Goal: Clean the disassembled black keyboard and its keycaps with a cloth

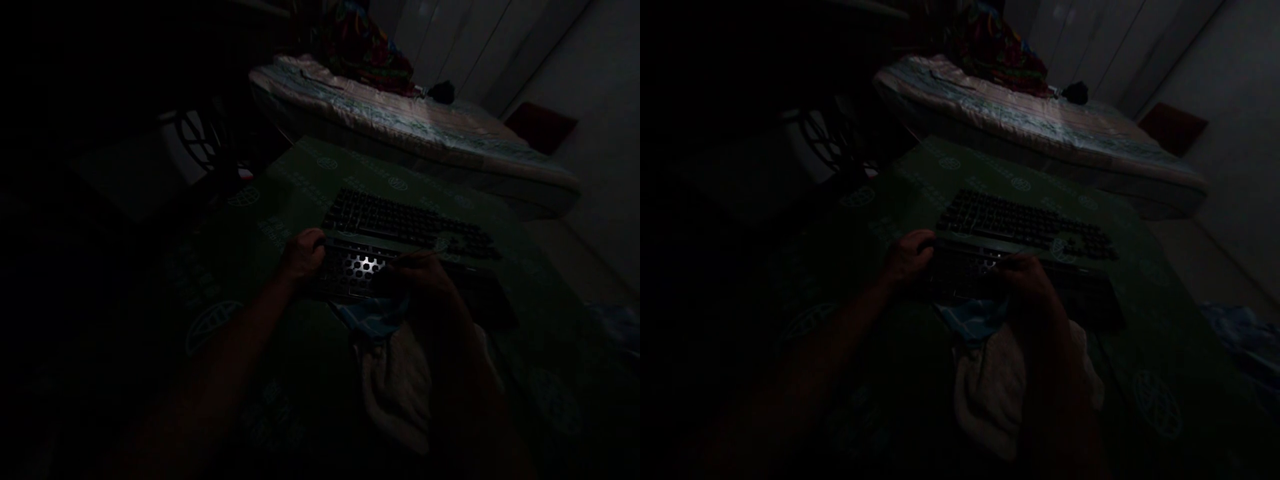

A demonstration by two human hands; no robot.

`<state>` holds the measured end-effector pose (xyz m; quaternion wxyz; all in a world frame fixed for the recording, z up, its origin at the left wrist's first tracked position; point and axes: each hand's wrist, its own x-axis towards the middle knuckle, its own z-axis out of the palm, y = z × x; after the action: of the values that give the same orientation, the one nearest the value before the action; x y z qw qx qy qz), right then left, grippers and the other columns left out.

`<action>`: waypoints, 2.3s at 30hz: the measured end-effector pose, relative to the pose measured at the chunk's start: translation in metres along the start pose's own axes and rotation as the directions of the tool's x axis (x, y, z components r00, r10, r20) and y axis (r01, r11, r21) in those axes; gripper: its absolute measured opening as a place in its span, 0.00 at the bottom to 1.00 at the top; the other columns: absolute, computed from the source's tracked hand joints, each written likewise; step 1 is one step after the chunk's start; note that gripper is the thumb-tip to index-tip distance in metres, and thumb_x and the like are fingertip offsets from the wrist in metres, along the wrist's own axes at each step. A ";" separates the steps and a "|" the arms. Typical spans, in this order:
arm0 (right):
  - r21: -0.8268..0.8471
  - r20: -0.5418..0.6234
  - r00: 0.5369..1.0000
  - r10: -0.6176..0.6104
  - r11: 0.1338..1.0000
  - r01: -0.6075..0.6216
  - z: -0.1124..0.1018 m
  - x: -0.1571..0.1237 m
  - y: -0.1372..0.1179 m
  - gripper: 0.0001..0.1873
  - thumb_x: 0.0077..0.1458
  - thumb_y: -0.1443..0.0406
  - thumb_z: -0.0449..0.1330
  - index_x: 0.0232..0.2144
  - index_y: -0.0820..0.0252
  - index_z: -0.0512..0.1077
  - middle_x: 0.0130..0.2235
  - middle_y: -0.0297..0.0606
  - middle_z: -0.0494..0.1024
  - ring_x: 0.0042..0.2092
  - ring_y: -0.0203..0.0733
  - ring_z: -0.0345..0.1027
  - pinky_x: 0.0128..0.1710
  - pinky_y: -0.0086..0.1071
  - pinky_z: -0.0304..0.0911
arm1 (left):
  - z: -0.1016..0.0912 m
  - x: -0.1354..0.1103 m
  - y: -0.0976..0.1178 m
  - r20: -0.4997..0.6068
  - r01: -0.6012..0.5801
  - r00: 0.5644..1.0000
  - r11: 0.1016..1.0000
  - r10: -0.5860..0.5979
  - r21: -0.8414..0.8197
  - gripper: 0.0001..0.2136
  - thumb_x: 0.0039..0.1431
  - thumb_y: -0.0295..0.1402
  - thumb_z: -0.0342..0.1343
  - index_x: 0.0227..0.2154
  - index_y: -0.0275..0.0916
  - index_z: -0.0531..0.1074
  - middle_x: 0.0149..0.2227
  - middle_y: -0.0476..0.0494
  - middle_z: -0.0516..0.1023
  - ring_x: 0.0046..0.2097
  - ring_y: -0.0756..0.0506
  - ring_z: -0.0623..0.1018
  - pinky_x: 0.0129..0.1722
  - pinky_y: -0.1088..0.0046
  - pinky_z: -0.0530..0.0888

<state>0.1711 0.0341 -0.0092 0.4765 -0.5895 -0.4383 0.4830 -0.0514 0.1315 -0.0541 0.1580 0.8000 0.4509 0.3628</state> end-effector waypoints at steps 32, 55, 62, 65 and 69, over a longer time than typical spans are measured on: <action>0.100 0.011 1.000 -0.029 0.995 0.028 0.016 0.001 0.003 0.11 0.33 0.62 0.68 0.20 0.64 0.75 0.19 0.36 0.76 0.21 0.40 0.69 0.22 0.31 0.66 | 0.000 0.000 -0.001 0.004 0.013 1.000 1.000 -0.013 0.000 0.11 0.48 0.26 0.46 0.34 0.38 0.70 0.40 0.43 0.75 0.45 0.44 0.74 0.48 0.66 0.71; 0.052 0.103 0.994 0.022 0.998 -0.028 0.029 0.001 0.001 0.10 0.33 0.63 0.68 0.18 0.65 0.73 0.17 0.33 0.73 0.19 0.35 0.66 0.21 0.29 0.62 | 0.001 0.000 -0.001 -0.001 -0.006 1.000 1.000 0.006 -0.002 0.11 0.49 0.26 0.45 0.34 0.37 0.70 0.39 0.43 0.75 0.44 0.45 0.74 0.46 0.67 0.71; 0.006 0.165 0.986 -0.035 0.999 0.035 0.037 0.005 0.004 0.11 0.35 0.63 0.67 0.22 0.65 0.75 0.21 0.35 0.75 0.22 0.34 0.66 0.23 0.28 0.61 | 0.000 0.000 0.000 0.000 -0.012 1.000 1.000 0.012 -0.003 0.11 0.48 0.25 0.45 0.33 0.36 0.70 0.39 0.42 0.75 0.43 0.44 0.74 0.46 0.67 0.71; 0.027 0.158 0.987 -0.024 0.999 0.020 0.037 0.002 0.002 0.11 0.35 0.63 0.67 0.21 0.65 0.74 0.21 0.34 0.75 0.22 0.34 0.66 0.22 0.28 0.61 | -0.001 0.000 0.001 0.001 -0.009 1.000 1.000 0.009 -0.003 0.11 0.48 0.25 0.45 0.33 0.37 0.70 0.38 0.42 0.75 0.43 0.44 0.74 0.46 0.67 0.71; 0.048 0.124 0.992 0.033 0.998 -0.039 0.029 0.000 0.001 0.11 0.33 0.62 0.67 0.20 0.65 0.74 0.19 0.34 0.74 0.20 0.35 0.66 0.21 0.29 0.61 | -0.001 0.000 0.001 0.000 -0.010 1.000 1.000 0.010 -0.006 0.11 0.48 0.26 0.45 0.33 0.36 0.70 0.38 0.42 0.75 0.44 0.44 0.74 0.46 0.67 0.71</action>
<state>0.1429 0.0381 -0.0128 0.4547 -0.5542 -0.4438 0.5378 -0.0510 0.1307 -0.0529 0.1586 0.8019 0.4457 0.3649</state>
